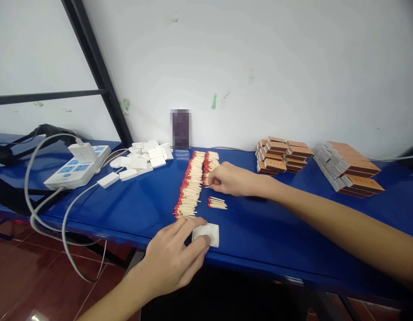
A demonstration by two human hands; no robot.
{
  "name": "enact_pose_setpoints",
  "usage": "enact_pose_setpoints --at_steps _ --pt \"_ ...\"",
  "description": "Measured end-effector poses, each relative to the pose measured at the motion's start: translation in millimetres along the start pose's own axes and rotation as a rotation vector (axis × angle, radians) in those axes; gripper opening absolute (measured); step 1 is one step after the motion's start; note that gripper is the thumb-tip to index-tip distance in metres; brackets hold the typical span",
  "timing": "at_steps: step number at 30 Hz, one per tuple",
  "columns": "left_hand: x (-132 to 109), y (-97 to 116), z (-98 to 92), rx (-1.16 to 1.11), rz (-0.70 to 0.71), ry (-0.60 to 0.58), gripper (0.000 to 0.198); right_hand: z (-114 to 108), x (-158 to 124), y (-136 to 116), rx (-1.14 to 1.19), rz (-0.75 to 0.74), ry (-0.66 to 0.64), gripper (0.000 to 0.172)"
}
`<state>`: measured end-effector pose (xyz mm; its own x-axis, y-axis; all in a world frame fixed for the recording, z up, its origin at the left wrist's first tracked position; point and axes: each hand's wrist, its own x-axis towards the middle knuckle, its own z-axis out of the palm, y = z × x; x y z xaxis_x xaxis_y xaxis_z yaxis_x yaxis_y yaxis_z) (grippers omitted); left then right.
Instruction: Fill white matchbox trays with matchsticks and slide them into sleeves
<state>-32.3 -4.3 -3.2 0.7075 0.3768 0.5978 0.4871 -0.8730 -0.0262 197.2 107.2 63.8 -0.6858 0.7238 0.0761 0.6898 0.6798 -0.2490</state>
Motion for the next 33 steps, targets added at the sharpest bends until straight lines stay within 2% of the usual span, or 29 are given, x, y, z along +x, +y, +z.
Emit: enact_pose_setpoints --at_steps 13,17,22,29,33 --pt "0.0 -1.3 1.8 0.009 -0.004 -0.012 0.011 0.3 0.3 0.5 0.015 -0.032 -0.001 0.016" --pt "-1.4 -0.9 1.1 0.009 0.000 -0.007 0.011 0.9 0.7 1.6 -0.038 0.001 0.039 0.019" --pt "-2.0 -1.1 1.1 0.002 0.002 -0.011 0.012 0.9 0.5 2.0 -0.080 0.005 0.024 0.024" --pt "-0.1 -1.5 1.2 -0.015 0.004 -0.009 0.013 4.6 0.8 -1.9 -0.137 0.168 0.030 0.016" --pt "0.6 -0.9 0.2 -0.023 -0.001 -0.009 0.013 5.1 0.1 -2.7 -0.139 0.194 0.034 0.013"
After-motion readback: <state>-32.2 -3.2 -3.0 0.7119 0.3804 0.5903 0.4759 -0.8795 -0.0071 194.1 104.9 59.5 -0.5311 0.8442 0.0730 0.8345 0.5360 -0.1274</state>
